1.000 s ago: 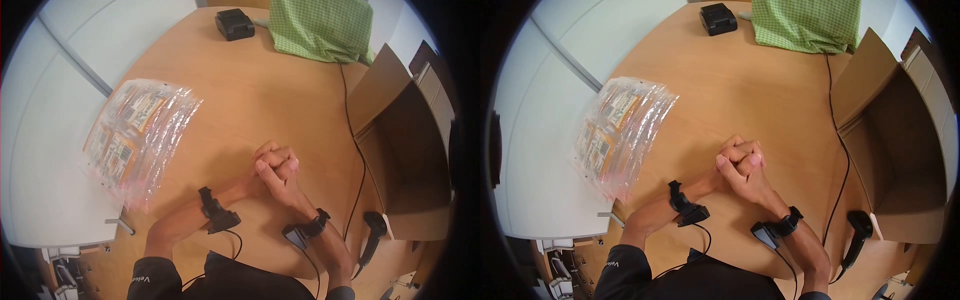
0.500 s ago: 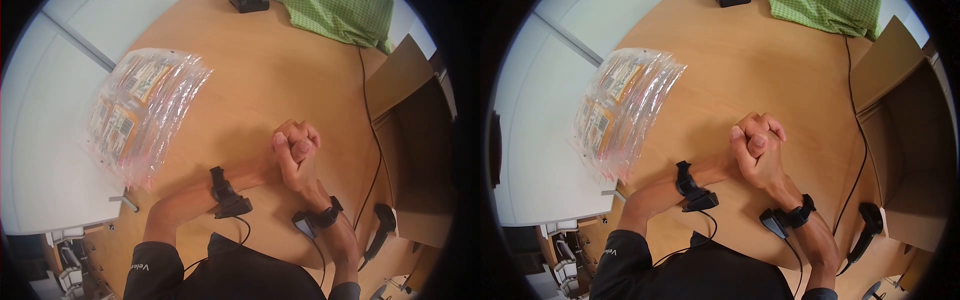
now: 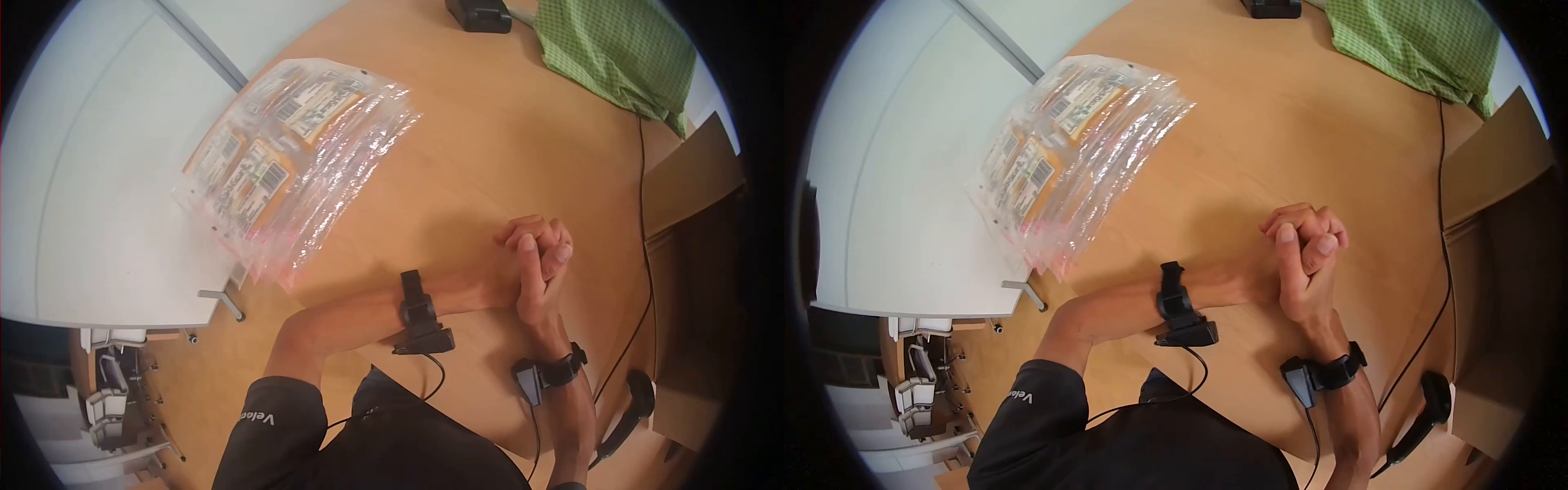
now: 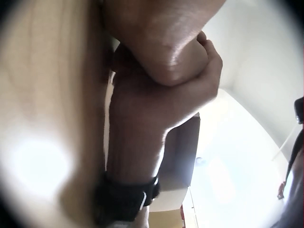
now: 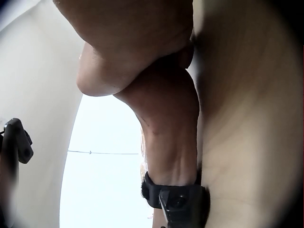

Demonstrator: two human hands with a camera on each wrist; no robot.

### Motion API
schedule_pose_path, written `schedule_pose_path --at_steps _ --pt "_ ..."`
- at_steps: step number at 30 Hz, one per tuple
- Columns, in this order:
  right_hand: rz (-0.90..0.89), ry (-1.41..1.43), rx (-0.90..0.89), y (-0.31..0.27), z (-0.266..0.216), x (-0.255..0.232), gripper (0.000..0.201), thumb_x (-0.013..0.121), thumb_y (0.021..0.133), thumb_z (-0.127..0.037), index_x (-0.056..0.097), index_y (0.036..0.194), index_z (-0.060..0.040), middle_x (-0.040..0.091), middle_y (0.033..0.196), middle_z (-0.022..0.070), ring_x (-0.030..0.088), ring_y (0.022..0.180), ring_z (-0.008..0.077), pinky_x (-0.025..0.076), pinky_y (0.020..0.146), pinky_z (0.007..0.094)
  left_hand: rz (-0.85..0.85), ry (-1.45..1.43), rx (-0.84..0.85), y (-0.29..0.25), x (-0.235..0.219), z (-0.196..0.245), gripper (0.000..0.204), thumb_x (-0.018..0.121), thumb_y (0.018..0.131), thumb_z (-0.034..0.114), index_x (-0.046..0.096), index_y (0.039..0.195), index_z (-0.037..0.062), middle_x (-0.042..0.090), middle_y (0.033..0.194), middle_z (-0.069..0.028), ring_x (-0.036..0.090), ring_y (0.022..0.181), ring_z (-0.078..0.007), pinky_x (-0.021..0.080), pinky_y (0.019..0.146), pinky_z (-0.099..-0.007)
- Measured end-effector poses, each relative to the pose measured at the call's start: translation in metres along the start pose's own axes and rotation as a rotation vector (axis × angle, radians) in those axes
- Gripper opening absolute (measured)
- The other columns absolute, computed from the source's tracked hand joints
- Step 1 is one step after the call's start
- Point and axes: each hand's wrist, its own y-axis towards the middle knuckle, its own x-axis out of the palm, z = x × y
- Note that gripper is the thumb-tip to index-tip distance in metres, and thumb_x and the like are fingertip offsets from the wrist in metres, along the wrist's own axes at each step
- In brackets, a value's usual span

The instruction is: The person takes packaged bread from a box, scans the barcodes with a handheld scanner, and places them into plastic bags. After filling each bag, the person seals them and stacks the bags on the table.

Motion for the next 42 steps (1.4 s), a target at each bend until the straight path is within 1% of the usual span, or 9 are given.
schedule_pose_path --at_steps 4,7,15,17,20,29,32,36,42 --pt "-0.031 0.171 0.107 0.0 -0.002 0.003 0.038 0.049 0.105 -0.023 0.059 0.132 0.001 0.07 0.116 0.0171 0.059 0.118 0.0242 0.041 0.105 0.0415 0.026 0.033 0.0 0.003 0.002 -0.003 0.07 0.054 0.106 0.038 0.028 0.16 0.001 0.031 0.162 -0.0299 0.049 0.135 -0.0444 0.047 0.107 -0.0454" --pt "0.11 -0.094 -0.159 0.003 0.01 0.007 0.064 0.039 0.109 -0.041 0.032 0.161 -0.0026 0.057 0.144 0.0274 0.057 0.132 0.0349 0.042 0.113 0.0452 0.085 0.103 0.002 0.01 0.008 -0.01 0.067 0.054 0.107 0.036 0.029 0.159 0.0008 0.033 0.161 -0.0306 0.052 0.133 -0.0448 0.048 0.106 -0.0449" --pt "0.202 0.184 0.237 0.009 0.025 -0.003 0.068 0.039 0.113 -0.048 0.036 0.157 0.004 0.055 0.146 0.026 0.056 0.135 0.0315 0.045 0.112 0.0407 0.483 0.67 0.229 0.031 0.018 -0.04 0.048 0.05 0.11 0.027 0.049 0.146 -0.0049 0.065 0.131 -0.027 0.068 0.105 -0.0339 0.054 0.092 -0.0378" --pt "0.222 0.231 0.275 0.01 0.021 -0.002 0.063 0.04 0.113 -0.044 0.04 0.154 0.0038 0.058 0.142 0.0237 0.059 0.13 0.0289 0.048 0.109 0.039 0.555 0.148 -0.082 0.036 0.014 -0.033 0.038 0.049 0.11 0.027 0.061 0.127 -0.0057 0.072 0.099 -0.0155 0.069 0.088 -0.0226 0.055 0.084 -0.0348" --pt "0.218 0.22 0.316 0.006 0.034 -0.002 0.055 0.042 0.114 -0.037 0.046 0.15 0.0037 0.063 0.136 0.0195 0.064 0.122 0.0244 0.052 0.103 0.0359 0.476 0.072 -0.204 0.039 -0.002 -0.034 0.034 0.049 0.111 0.027 0.063 0.112 -0.0044 0.07 0.092 -0.01 0.067 0.085 -0.0167 0.054 0.079 -0.0331" --pt "0.244 0.07 0.197 0.007 0.046 -0.003 0.045 0.049 0.113 -0.032 0.058 0.14 0.0021 0.068 0.124 0.0127 0.064 0.112 0.0155 0.054 0.093 0.03 0.45 0.389 -0.128 0.032 0.001 -0.051 0.019 0.06 0.104 0.021 0.06 0.102 0.0018 0.068 0.087 -0.0156 0.068 0.08 -0.0231 0.053 0.072 -0.0397" --pt "0.189 0.213 0.34 0.004 0.054 -0.009 0.043 0.049 0.112 -0.033 0.06 0.137 0.0008 0.069 0.118 0.009 0.067 0.095 0.0117 0.055 0.08 0.028 0.12 0.595 -0.014 -0.024 -0.01 0.045 0.013 0.064 0.1 0.019 0.062 0.099 0.0058 0.066 0.091 -0.0137 0.066 0.08 -0.032 0.054 0.072 -0.0424" --pt "0.234 0.204 0.352 0.005 0.027 -0.005 0.043 0.05 0.112 -0.033 0.06 0.136 0.0008 0.07 0.117 0.0093 0.07 0.09 0.0153 0.057 0.076 0.0282 0.211 1.454 0.316 -0.109 -0.067 0.173 0.023 0.08 0.088 0.024 0.068 0.096 0.0055 0.062 0.096 -0.0089 0.065 0.086 -0.0274 0.052 0.068 -0.0392" --pt "-0.275 0.084 0.224 -0.009 -0.075 -0.012 0.039 0.053 0.11 -0.027 0.063 0.13 0.0051 0.071 0.119 0.0144 0.074 0.098 0.0214 0.06 0.079 0.0343 0.204 1.674 -0.359 -0.155 -0.176 0.241 0.059 0.072 0.09 0.056 0.063 0.107 0.0004 0.063 0.108 -0.0187 0.06 0.104 -0.0362 0.047 0.089 -0.0457"
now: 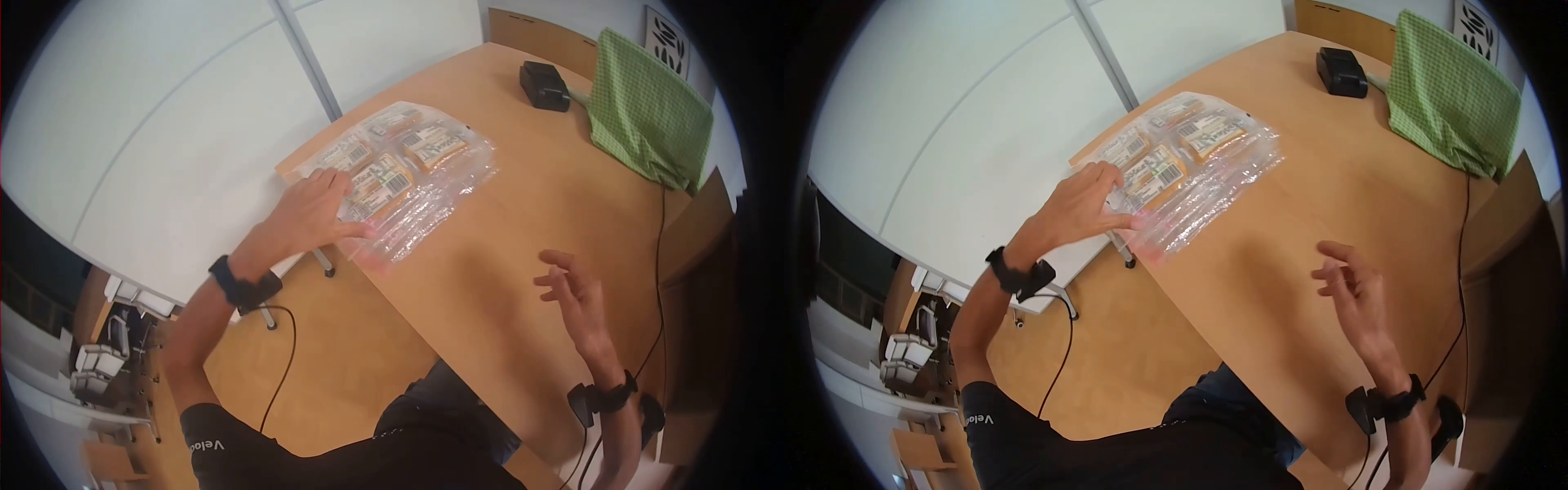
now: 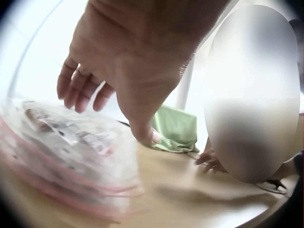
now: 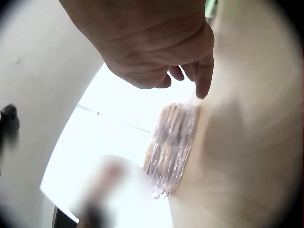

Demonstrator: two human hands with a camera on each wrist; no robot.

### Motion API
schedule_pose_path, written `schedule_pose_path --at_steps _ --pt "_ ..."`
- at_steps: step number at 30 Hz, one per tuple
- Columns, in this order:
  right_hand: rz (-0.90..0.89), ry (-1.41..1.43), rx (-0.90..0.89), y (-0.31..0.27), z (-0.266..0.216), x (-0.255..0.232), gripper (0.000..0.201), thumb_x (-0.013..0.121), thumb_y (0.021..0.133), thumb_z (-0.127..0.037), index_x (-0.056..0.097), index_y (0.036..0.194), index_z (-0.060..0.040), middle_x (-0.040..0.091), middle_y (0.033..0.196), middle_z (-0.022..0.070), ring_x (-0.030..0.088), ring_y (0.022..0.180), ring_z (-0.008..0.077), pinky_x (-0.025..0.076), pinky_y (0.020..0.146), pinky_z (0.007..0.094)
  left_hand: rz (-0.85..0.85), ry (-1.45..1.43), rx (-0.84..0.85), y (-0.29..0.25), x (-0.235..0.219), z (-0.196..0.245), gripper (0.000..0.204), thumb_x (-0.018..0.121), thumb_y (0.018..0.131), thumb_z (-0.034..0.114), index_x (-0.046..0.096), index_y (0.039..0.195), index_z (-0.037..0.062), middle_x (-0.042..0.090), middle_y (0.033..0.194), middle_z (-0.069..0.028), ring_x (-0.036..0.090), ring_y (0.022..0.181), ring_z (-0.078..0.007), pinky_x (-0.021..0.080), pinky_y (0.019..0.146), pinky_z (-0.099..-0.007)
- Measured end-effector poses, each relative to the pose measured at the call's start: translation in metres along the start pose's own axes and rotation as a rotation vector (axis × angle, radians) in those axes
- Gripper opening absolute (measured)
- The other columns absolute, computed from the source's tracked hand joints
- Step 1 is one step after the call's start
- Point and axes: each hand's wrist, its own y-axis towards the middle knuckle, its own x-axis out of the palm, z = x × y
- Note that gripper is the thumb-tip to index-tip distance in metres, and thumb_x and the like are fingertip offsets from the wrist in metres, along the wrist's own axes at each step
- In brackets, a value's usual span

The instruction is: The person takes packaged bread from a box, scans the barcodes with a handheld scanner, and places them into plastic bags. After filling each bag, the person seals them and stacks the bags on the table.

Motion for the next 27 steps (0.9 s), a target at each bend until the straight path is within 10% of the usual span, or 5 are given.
schedule_pose_path --at_steps 5,12,19,23,27 --pt "-0.096 -0.048 -0.001 -0.068 -0.063 -0.003 0.033 0.057 0.107 -0.018 0.063 0.129 0.006 0.073 0.111 0.0174 0.075 0.097 0.0233 0.06 0.078 0.0334 -0.26 -0.076 0.315 0.031 0.044 -0.053 0.048 0.068 0.094 0.05 0.062 0.098 0.003 0.065 0.1 -0.015 0.061 0.103 -0.0344 0.046 0.089 -0.0464" --pt "-0.16 -0.047 0.007 -0.144 -0.073 0.003 0.026 0.063 0.103 -0.008 0.065 0.126 0.0038 0.073 0.109 0.0193 0.076 0.091 0.0263 0.061 0.079 0.0354 -0.373 -0.549 0.127 0.083 0.006 0.079 0.033 0.06 0.098 0.018 0.052 0.071 0.0 0.042 0.061 -0.0015 0.035 0.06 -0.0087 0.033 0.056 -0.0282" --pt "0.044 -0.411 -0.026 -0.119 -0.049 -0.011 0.023 0.065 0.098 -0.006 0.065 0.119 0.003 0.069 0.115 0.0203 0.072 0.089 0.0335 0.059 0.077 0.0407 -0.591 -1.027 0.171 0.125 0.084 0.227 0.037 0.063 0.094 0.029 0.058 0.076 -0.003 0.052 0.062 -0.0056 0.045 0.059 -0.0126 0.04 0.056 -0.0335" --pt "0.064 -0.951 -0.007 -0.111 0.003 -0.058 0.028 0.069 0.094 -0.009 0.065 0.12 0.0007 0.062 0.129 0.0197 0.06 0.118 0.0393 0.053 0.095 0.0454 -0.184 -0.562 0.81 0.099 0.094 0.224 0.079 0.067 0.092 0.065 0.059 0.132 -0.0022 0.058 0.135 -0.0276 0.055 0.127 -0.038 0.041 0.109 -0.0481" --pt "0.212 -0.949 0.051 -0.108 0.042 -0.083 0.038 0.074 0.091 -0.02 0.063 0.122 -0.0005 0.059 0.13 0.0188 0.052 0.127 0.0413 0.048 0.102 0.047 -0.437 -0.445 0.673 0.039 0.122 0.2 0.11 0.063 0.086 0.077 0.033 0.159 -0.0002 0.023 0.165 -0.0323 0.017 0.156 -0.0463 0.014 0.124 -0.0621"
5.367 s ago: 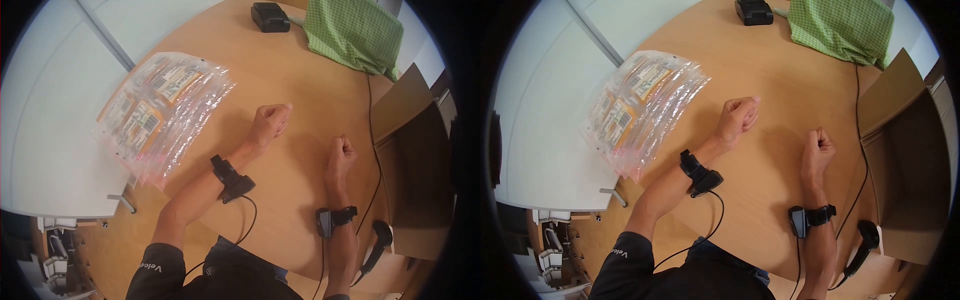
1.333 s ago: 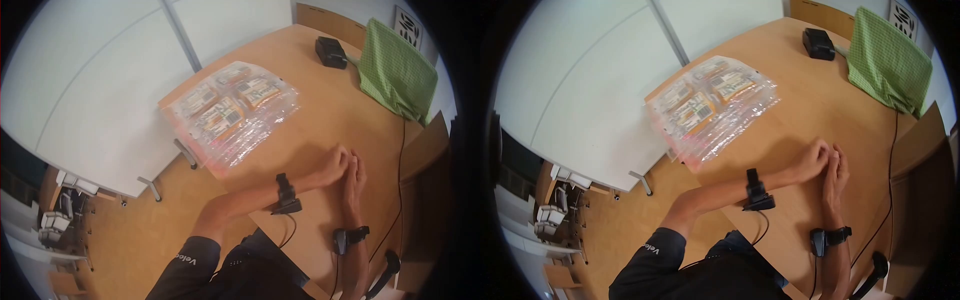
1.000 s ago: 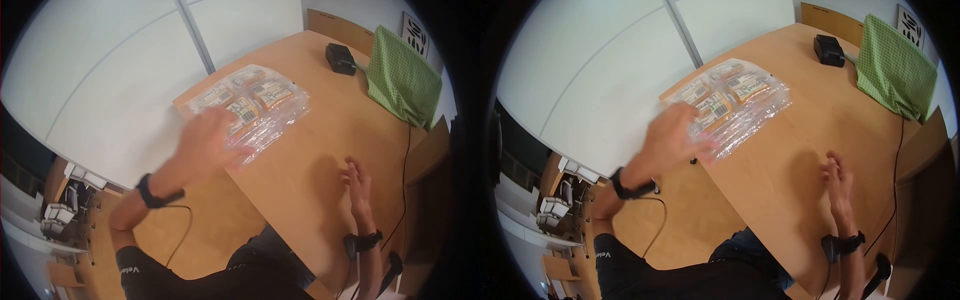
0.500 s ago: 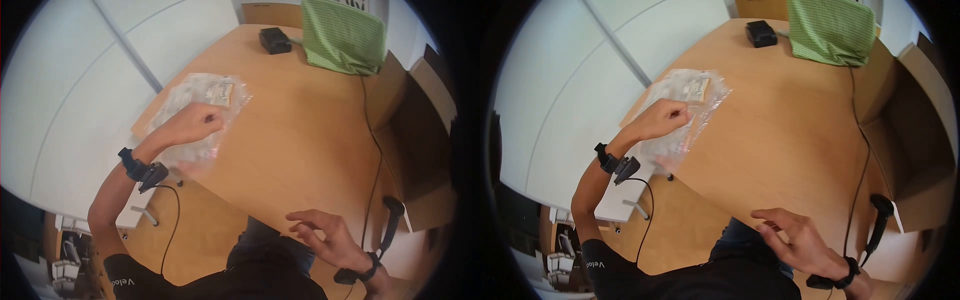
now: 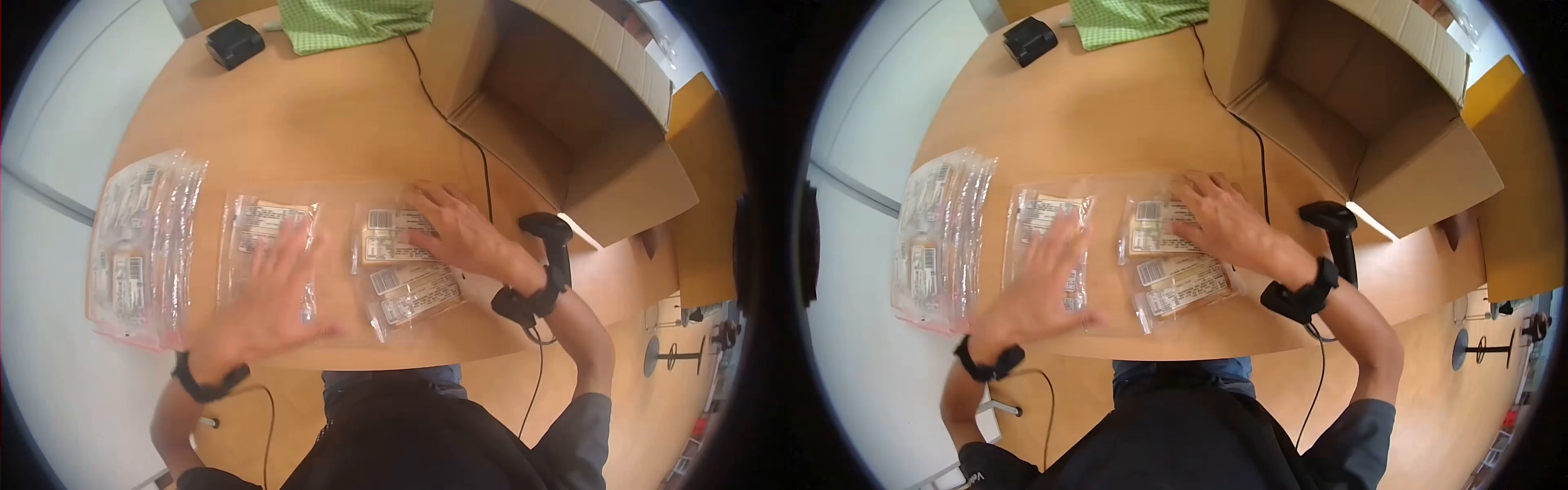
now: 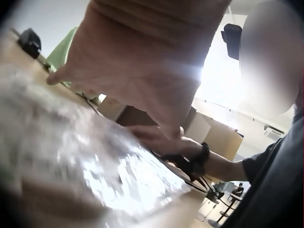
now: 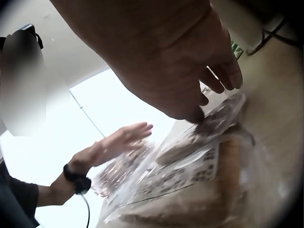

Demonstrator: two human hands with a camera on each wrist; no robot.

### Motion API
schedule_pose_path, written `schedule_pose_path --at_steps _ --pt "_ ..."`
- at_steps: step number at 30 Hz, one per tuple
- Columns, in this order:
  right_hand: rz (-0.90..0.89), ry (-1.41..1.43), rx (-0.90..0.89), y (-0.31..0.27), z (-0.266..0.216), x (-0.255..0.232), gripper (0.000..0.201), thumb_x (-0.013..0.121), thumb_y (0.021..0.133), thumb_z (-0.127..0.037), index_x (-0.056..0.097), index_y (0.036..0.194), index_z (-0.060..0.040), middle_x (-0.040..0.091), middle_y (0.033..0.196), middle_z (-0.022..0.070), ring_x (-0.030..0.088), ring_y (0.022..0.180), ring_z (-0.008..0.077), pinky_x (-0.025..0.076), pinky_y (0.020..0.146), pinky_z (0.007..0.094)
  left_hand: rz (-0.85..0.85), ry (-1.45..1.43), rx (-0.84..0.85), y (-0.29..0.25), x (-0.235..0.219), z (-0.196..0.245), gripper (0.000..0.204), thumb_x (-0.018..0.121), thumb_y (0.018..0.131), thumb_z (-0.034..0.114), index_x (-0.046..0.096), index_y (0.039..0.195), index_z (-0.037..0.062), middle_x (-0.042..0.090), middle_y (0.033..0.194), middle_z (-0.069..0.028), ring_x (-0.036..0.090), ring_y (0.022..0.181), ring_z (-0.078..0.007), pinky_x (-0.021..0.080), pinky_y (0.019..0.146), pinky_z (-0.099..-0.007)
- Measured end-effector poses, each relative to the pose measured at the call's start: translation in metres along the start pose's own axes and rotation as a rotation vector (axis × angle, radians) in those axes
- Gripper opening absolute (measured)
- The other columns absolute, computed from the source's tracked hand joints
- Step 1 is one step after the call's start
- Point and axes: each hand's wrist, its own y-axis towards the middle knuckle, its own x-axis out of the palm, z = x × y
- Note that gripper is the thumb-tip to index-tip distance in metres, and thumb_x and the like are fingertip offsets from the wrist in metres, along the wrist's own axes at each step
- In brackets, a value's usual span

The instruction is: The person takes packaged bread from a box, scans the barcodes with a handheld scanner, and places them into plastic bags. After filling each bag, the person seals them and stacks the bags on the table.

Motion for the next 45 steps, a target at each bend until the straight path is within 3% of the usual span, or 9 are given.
schedule_pose_path --at_steps 3,8,16,18,22,28,36,40,45 --pt "-0.04 0.082 -0.093 0.003 0.01 -0.006 0.053 0.081 0.085 -0.03 0.061 0.123 0.0005 0.062 0.122 0.0187 0.057 0.121 0.0407 0.048 0.101 0.0475 -0.107 0.128 0.025 -0.021 0.039 0.017 0.125 0.061 0.078 0.085 0.023 0.164 0.0016 0.01 0.17 -0.031 0.002 0.159 -0.0462 -0.001 0.118 -0.0754" --pt "-0.881 0.171 0.092 0.043 -0.005 -0.039 0.072 0.083 0.084 -0.033 0.056 0.144 -0.0034 0.063 0.12 0.0164 0.061 0.112 0.035 0.05 0.097 0.0445 0.011 0.133 -0.046 -0.017 0.062 0.036 0.126 0.06 0.077 0.084 0.026 0.162 -0.0009 0.014 0.169 -0.0302 0.005 0.158 -0.0487 -0.001 0.117 -0.0769" --pt "-0.53 0.332 -0.289 -0.014 0.013 -0.016 0.063 0.074 0.091 -0.044 0.059 0.135 -0.0005 0.065 0.124 0.021 0.066 0.11 0.0426 0.053 0.095 0.0468 0.04 0.198 -0.092 -0.005 0.068 0.045 0.125 0.054 0.079 0.084 0.026 0.16 -0.0076 0.016 0.169 -0.0301 0.007 0.158 -0.05 -0.003 0.117 -0.0768" --pt "-0.874 0.382 0.117 -0.01 -0.016 -0.045 0.069 0.07 0.092 -0.05 0.056 0.136 0.0015 0.069 0.118 0.024 0.068 0.106 0.0451 0.052 0.095 0.0478 0.055 0.208 -0.049 -0.003 0.069 0.048 0.124 0.053 0.08 0.084 0.026 0.159 -0.0082 0.015 0.169 -0.0306 0.006 0.158 -0.0501 -0.004 0.118 -0.0755" --pt "-0.767 0.461 0.21 -0.039 -0.011 -0.047 0.074 0.067 0.094 -0.057 0.055 0.134 0.0037 0.071 0.111 0.0268 0.068 0.107 0.0452 0.052 0.095 0.0467 0.033 0.21 -0.087 -0.003 0.065 0.05 0.122 0.053 0.082 0.082 0.025 0.16 -0.0082 0.016 0.168 -0.0323 0.007 0.157 -0.0508 -0.003 0.118 -0.0753" --pt "0.256 1.021 0.745 -0.053 0.067 -0.124 0.039 0.07 0.1 -0.029 0.064 0.121 0.0037 0.073 0.103 0.0132 0.072 0.097 0.0222 0.059 0.082 0.0396 -0.023 0.31 -0.039 -0.005 0.065 0.05 0.111 0.055 0.088 0.077 0.027 0.161 -0.0032 0.018 0.169 -0.0288 0.008 0.157 -0.0505 -0.003 0.118 -0.0737" --pt "0.479 1.124 0.75 0.057 0.213 -0.103 0.028 0.068 0.097 -0.016 0.066 0.119 0.0018 0.071 0.109 0.0157 0.072 0.098 0.0276 0.059 0.081 0.0434 -0.027 0.185 0.014 -0.007 0.033 0.058 0.103 0.053 0.09 0.078 0.043 0.152 -0.0029 0.032 0.161 -0.0334 0.017 0.154 -0.0552 0.0 0.113 -0.0811" --pt "0.456 0.294 0.865 0.05 0.225 -0.093 0.029 0.063 0.091 -0.009 0.066 0.116 0.0049 0.071 0.11 0.0198 0.072 0.099 0.0325 0.056 0.082 0.0434 -0.076 0.2 -0.232 -0.04 0.01 0.042 0.114 0.053 0.085 0.083 0.029 0.161 0.0014 0.015 0.17 -0.0279 0.005 0.158 -0.0487 0.0 0.12 -0.0715" --pt "0.858 1.2 0.891 0.028 0.207 -0.106 0.031 0.065 0.096 -0.013 0.061 0.122 0.0032 0.067 0.106 0.0142 0.068 0.098 0.0276 0.059 0.088 0.0414 0.062 0.112 -0.376 -0.065 0.039 0.011 0.112 0.043 0.088 0.086 0.029 0.161 0.002 0.016 0.17 -0.0272 0.009 0.158 -0.0474 0.003 0.123 -0.067"
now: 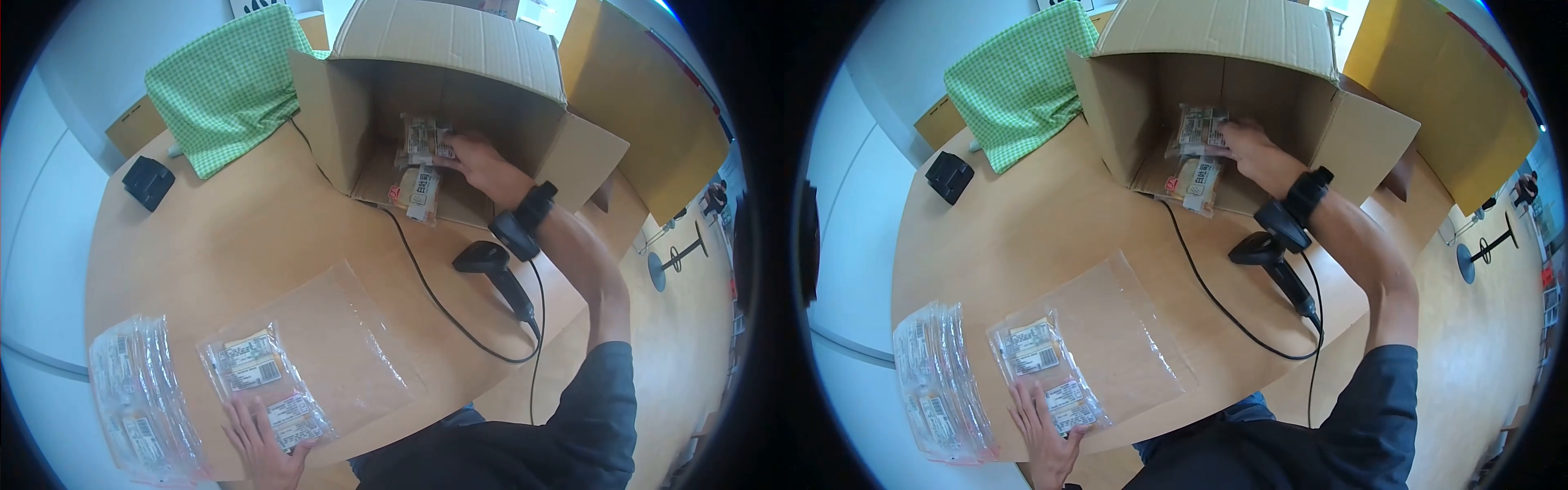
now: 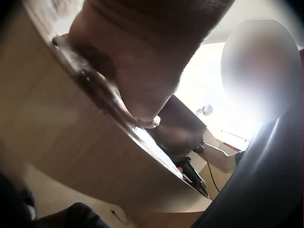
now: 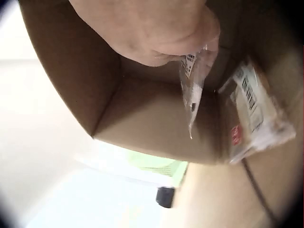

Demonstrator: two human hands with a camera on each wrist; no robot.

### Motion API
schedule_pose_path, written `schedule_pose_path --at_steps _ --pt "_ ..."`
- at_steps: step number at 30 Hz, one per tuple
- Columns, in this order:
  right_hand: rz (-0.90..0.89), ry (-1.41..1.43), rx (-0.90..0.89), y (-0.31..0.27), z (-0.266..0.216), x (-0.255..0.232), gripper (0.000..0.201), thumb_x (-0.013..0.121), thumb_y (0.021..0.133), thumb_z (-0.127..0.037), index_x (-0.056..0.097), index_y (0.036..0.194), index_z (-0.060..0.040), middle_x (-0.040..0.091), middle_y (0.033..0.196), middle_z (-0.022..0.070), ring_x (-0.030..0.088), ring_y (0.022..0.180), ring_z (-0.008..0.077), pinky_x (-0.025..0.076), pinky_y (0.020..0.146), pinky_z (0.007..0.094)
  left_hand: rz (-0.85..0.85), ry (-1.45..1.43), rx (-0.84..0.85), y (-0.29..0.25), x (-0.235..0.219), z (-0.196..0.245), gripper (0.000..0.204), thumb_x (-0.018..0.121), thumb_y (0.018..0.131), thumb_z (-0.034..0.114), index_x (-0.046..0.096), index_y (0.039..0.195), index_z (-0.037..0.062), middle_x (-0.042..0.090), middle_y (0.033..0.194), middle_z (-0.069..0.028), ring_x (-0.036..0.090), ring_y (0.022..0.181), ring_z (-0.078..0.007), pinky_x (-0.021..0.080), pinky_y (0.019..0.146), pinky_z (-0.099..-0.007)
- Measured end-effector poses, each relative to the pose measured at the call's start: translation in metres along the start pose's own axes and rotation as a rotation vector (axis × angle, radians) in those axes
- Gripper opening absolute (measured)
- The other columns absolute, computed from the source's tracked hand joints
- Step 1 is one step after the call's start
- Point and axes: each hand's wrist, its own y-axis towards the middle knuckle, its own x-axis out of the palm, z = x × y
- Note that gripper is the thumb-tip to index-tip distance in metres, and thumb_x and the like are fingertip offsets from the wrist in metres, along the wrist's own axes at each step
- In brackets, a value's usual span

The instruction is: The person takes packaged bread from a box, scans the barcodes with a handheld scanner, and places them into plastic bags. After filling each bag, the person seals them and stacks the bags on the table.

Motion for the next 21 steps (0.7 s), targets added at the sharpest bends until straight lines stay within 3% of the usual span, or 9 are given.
schedule_pose_path --at_steps 4,6,10,15,16,17,18,20,21 --pt "-0.145 -0.389 0.033 -0.031 0.01 -0.018 0.038 0.067 0.097 -0.017 0.056 0.123 0.0079 0.065 0.105 0.0148 0.068 0.098 0.027 0.063 0.088 0.041 0.1 0.019 0.065 -0.001 0.014 -0.008 0.105 0.039 0.093 0.083 0.033 0.159 0.0022 0.021 0.169 -0.0268 0.014 0.157 -0.0474 0.004 0.123 -0.0661" --pt "-0.116 -0.758 0.293 -0.063 -0.007 -0.004 0.039 0.069 0.098 -0.02 0.057 0.12 0.009 0.064 0.107 0.0162 0.068 0.098 0.027 0.065 0.087 0.0405 0.137 0.018 0.076 0.0 0.017 -0.005 0.103 0.039 0.094 0.082 0.035 0.159 0.0022 0.023 0.168 -0.0266 0.016 0.157 -0.0475 0.004 0.123 -0.0661" --pt "-0.21 -0.646 0.405 -0.022 0.019 -0.008 0.038 0.074 0.093 -0.023 0.06 0.119 0.0021 0.064 0.112 0.0139 0.069 0.099 0.0248 0.065 0.08 0.0389 0.17 0.031 0.094 -0.002 0.017 -0.004 0.098 0.04 0.096 0.079 0.038 0.158 0.0029 0.026 0.168 -0.0263 0.018 0.156 -0.0476 0.005 0.123 -0.066" --pt "-0.346 -0.365 0.16 0.021 0.057 0.026 0.034 0.07 0.096 -0.022 0.062 0.121 0.0 0.065 0.113 0.0143 0.069 0.098 0.024 0.062 0.089 0.0345 0.182 0.031 0.102 0.002 0.022 -0.009 0.099 0.041 0.095 0.08 0.038 0.157 0.0013 0.026 0.167 -0.0273 0.02 0.155 -0.0483 0.01 0.123 -0.0648" --pt "-0.364 -0.374 0.173 0.013 0.048 0.035 0.034 0.07 0.096 -0.022 0.062 0.121 0.0 0.065 0.113 0.0143 0.069 0.098 0.024 0.062 0.089 0.0345 0.198 0.035 0.142 0.003 0.023 -0.01 0.1 0.044 0.095 0.079 0.038 0.156 0.0 0.026 0.166 -0.0282 0.021 0.154 -0.0488 0.012 0.124 -0.064" --pt "-0.315 -0.701 0.084 0.005 0.038 0.039 0.029 0.067 0.098 -0.02 0.064 0.119 -0.0003 0.065 0.113 0.0128 0.069 0.098 0.0235 0.061 0.087 0.0333 0.206 0.038 0.18 0.003 0.023 -0.012 0.101 0.047 0.094 0.078 0.038 0.156 -0.0013 0.026 0.166 -0.0291 0.022 0.154 -0.0494 0.014 0.124 -0.0631" --pt "-0.268 -1.03 -0.016 -0.009 0.027 0.047 0.024 0.064 0.099 -0.019 0.065 0.116 -0.0006 0.066 0.112 0.0114 0.069 0.098 0.023 0.06 0.084 0.0321 0.19 0.031 0.153 0.004 0.021 -0.011 0.101 0.047 0.094 0.078 0.038 0.156 -0.0013 0.026 0.166 -0.0291 0.022 0.154 -0.0494 0.014 0.124 -0.0631" --pt "-0.181 -1.048 -0.517 -0.044 0.029 0.049 0.026 0.062 0.102 -0.019 0.064 0.121 -0.0013 0.067 0.113 0.0097 0.067 0.1 0.0221 0.057 0.085 0.0346 0.151 0.071 0.181 0.002 0.017 -0.008 0.104 0.053 0.092 0.077 0.037 0.156 -0.0029 0.025 0.165 -0.0313 0.022 0.153 -0.0512 0.016 0.124 -0.0619" --pt "-0.479 -0.836 -0.306 -0.084 0.017 0.056 0.027 0.059 0.104 -0.02 0.064 0.123 -0.001 0.068 0.116 0.0106 0.068 0.103 0.0226 0.056 0.086 0.0356 0.122 0.054 0.117 0.001 0.013 -0.006 0.104 0.053 0.092 0.077 0.037 0.156 -0.0029 0.025 0.165 -0.0313 0.022 0.153 -0.0512 0.016 0.124 -0.0619"
